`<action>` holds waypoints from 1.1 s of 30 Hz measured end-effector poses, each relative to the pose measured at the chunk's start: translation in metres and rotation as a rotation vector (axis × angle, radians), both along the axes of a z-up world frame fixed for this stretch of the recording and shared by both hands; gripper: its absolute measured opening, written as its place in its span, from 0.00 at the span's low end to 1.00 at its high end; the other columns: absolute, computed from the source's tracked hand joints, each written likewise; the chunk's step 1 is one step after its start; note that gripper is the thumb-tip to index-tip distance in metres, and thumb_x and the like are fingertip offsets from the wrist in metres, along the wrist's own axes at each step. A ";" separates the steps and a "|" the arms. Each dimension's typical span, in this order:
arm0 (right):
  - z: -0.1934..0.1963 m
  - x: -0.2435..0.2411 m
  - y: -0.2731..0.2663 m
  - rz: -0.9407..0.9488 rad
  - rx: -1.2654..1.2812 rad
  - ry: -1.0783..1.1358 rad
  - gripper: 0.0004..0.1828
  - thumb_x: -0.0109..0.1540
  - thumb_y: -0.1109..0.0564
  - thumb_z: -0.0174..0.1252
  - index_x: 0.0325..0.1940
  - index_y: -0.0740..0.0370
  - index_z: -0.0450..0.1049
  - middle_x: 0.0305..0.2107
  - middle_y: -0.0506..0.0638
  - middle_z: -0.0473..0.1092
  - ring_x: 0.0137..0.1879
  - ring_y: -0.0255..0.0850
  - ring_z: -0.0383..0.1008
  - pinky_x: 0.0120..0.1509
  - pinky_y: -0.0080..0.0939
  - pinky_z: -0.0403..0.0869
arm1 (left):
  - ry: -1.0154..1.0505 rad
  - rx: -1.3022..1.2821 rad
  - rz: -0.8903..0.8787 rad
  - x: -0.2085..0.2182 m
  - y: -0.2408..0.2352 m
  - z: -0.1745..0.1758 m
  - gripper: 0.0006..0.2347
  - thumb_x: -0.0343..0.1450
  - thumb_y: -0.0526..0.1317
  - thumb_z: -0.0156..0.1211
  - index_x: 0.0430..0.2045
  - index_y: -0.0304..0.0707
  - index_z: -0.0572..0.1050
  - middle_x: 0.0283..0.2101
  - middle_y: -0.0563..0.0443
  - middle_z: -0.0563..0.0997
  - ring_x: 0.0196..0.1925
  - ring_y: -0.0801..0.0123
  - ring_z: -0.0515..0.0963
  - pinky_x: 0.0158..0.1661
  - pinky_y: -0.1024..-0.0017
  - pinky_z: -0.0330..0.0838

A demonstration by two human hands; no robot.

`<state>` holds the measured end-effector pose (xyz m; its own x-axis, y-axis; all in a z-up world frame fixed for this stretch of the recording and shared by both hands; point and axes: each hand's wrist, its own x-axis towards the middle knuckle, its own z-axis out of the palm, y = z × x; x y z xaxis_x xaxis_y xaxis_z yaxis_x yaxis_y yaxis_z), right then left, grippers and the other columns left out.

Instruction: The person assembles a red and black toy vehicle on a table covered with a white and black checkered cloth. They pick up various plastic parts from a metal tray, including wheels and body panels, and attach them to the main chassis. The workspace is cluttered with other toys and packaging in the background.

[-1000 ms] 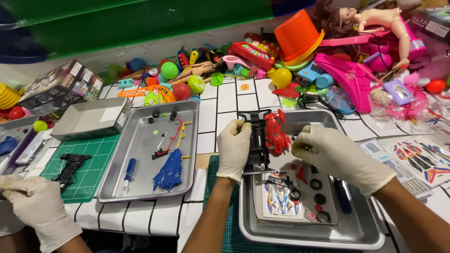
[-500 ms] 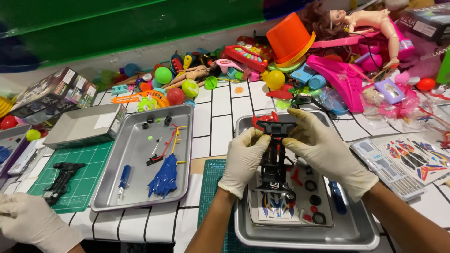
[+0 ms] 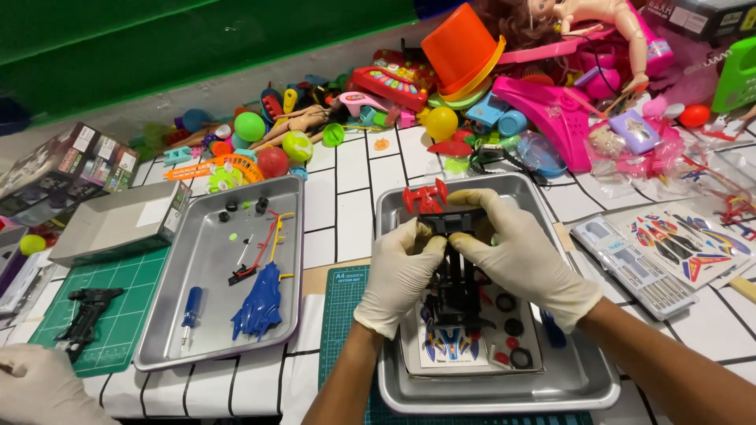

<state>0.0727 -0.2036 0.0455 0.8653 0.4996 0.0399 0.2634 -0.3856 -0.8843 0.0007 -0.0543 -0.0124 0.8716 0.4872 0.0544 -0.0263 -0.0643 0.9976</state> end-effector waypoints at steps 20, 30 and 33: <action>-0.009 0.002 0.004 -0.012 -0.023 0.011 0.23 0.57 0.55 0.68 0.58 0.47 0.77 0.29 0.48 0.75 0.36 0.37 0.75 0.47 0.40 0.75 | -0.073 0.019 0.020 0.004 0.002 -0.013 0.04 0.65 0.28 0.61 0.22 0.31 0.82 0.18 0.48 0.77 0.21 0.79 0.73 0.19 0.80 0.73; -0.015 0.009 0.004 -0.009 0.032 0.019 0.23 0.57 0.55 0.67 0.57 0.48 0.77 0.29 0.49 0.76 0.37 0.37 0.75 0.48 0.39 0.75 | -0.073 -0.027 -0.013 0.000 0.002 -0.001 0.03 0.67 0.30 0.63 0.27 0.30 0.82 0.21 0.47 0.79 0.22 0.76 0.74 0.21 0.77 0.76; -0.015 0.010 0.004 -0.007 0.043 0.024 0.22 0.57 0.56 0.67 0.57 0.48 0.77 0.30 0.49 0.76 0.38 0.37 0.76 0.49 0.40 0.75 | -0.084 -0.027 -0.076 -0.003 -0.001 0.012 0.03 0.68 0.31 0.63 0.28 0.29 0.82 0.22 0.47 0.79 0.24 0.73 0.75 0.23 0.75 0.78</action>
